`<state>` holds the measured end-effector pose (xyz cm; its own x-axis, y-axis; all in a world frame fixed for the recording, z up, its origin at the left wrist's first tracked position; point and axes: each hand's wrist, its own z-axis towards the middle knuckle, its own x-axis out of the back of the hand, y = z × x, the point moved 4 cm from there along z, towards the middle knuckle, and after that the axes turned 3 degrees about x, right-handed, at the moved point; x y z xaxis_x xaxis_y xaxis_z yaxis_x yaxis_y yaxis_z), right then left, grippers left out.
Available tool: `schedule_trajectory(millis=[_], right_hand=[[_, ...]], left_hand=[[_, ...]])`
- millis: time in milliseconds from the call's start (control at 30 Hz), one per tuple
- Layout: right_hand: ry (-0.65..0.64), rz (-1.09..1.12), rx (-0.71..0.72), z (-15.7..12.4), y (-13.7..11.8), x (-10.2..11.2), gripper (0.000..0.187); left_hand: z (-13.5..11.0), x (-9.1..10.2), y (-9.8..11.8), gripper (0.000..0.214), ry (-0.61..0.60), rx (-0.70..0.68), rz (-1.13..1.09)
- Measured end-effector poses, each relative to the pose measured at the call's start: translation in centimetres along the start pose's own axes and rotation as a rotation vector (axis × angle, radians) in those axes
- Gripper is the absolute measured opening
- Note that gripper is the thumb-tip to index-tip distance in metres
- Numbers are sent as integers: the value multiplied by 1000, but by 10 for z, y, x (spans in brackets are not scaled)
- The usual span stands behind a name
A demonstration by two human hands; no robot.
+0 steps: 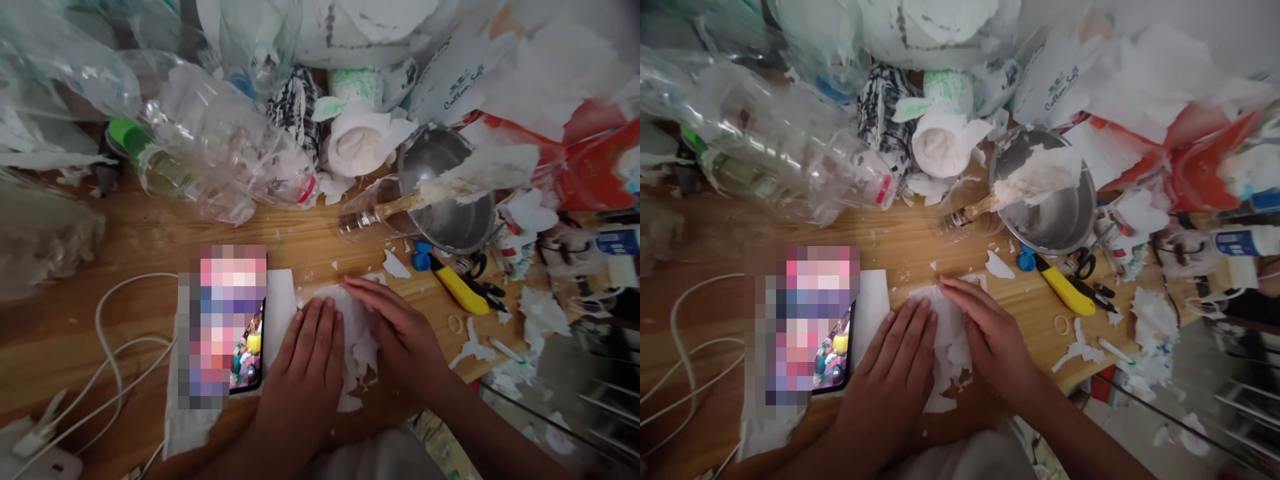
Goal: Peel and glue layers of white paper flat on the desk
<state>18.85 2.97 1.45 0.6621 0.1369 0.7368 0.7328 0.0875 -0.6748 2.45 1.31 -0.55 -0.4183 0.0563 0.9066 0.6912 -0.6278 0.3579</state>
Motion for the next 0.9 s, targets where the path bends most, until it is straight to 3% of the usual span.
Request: schedule_trajectory(millis=[133,233,300,600,900], right_hand=[[89,-139,110,-6,-2,4,54],[-19,-348,307,-10,-6,-6,55],[-101,-460,349,-13,-5,-14,50],[-17,-560,171,-24,-3,-22,57],[-6,-371,110,-20,10,-20,58]], left_hand=[[0,-1,-1,44,-22,-6,3],[2,-1,-2,43,-24,6,-2],[3,-1,-2,42,-22,14,-1],[1,-1,-1,42,-10,35,-8],[0,-1,-1,43,-5,38,-18]])
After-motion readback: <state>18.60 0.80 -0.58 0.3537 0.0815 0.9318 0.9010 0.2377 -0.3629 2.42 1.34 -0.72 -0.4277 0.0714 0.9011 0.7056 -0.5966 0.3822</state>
